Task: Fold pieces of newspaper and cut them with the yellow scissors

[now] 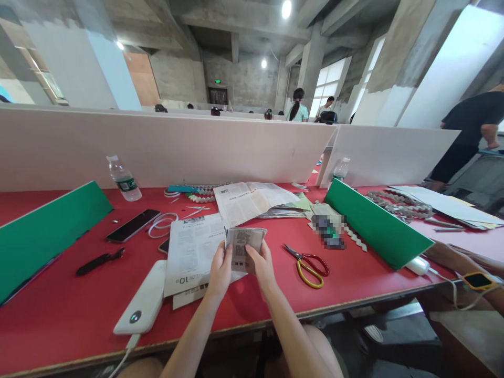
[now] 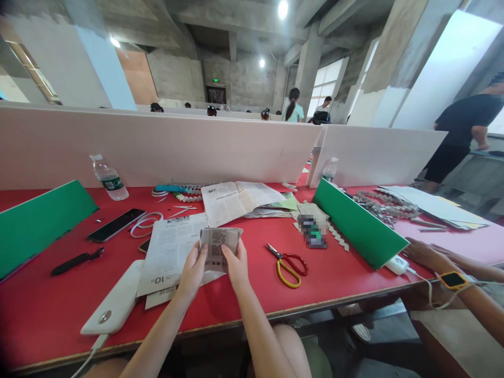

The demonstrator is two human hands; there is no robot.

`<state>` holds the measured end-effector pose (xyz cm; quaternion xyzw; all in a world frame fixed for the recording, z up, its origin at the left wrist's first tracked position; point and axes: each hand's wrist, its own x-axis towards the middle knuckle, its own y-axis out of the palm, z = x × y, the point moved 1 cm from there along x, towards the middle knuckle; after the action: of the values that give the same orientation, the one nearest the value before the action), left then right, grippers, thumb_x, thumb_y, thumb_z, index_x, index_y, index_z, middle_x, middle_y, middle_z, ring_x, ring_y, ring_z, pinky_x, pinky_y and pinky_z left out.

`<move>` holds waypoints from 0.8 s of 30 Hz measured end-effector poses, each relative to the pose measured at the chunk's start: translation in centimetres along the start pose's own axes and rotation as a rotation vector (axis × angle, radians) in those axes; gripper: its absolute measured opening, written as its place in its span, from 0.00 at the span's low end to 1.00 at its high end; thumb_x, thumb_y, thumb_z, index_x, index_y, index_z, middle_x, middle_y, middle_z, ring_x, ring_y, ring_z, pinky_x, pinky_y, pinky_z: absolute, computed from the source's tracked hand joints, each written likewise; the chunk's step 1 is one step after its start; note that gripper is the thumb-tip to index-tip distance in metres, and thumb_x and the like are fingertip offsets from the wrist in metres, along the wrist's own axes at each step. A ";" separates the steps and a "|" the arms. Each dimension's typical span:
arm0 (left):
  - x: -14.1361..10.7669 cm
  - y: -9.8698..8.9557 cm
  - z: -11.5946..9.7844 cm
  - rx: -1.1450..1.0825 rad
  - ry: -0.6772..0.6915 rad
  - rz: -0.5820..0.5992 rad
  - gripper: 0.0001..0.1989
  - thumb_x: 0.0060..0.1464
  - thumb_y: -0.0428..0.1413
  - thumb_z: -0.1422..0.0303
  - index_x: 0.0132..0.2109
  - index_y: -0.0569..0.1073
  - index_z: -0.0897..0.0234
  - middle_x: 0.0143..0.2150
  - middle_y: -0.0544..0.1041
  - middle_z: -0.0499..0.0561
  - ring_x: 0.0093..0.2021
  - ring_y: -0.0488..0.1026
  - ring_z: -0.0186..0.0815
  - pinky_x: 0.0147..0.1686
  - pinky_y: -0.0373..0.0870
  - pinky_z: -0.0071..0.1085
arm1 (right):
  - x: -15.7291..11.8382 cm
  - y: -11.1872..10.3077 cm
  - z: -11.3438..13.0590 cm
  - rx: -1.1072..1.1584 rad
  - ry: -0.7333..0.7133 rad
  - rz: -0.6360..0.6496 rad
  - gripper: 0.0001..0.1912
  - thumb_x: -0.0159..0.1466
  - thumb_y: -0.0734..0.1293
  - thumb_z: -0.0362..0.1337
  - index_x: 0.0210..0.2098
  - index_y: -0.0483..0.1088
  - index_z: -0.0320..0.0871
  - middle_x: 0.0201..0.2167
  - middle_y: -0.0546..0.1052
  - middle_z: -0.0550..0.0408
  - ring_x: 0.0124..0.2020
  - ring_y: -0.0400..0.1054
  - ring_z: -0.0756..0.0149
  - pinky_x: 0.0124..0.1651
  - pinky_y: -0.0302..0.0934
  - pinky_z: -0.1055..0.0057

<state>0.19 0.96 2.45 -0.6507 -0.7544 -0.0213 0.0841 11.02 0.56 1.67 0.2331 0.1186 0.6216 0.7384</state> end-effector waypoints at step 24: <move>0.1 1.5 0.2 -0.089 -0.112 0.177 0.22 0.50 0.51 0.53 0.45 0.71 0.65 0.45 0.75 0.55 0.48 0.70 0.43 0.48 0.64 0.35 | 0.0 -4.1 1.9 -0.241 -0.033 0.104 0.14 0.55 0.66 0.40 0.39 0.70 0.42 0.38 0.76 0.54 0.40 0.69 0.60 0.44 0.63 0.65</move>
<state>1.65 1.28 2.09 -0.7179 -0.6959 -0.0109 0.0143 15.44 -0.25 1.28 0.1586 0.0187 0.6647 0.7298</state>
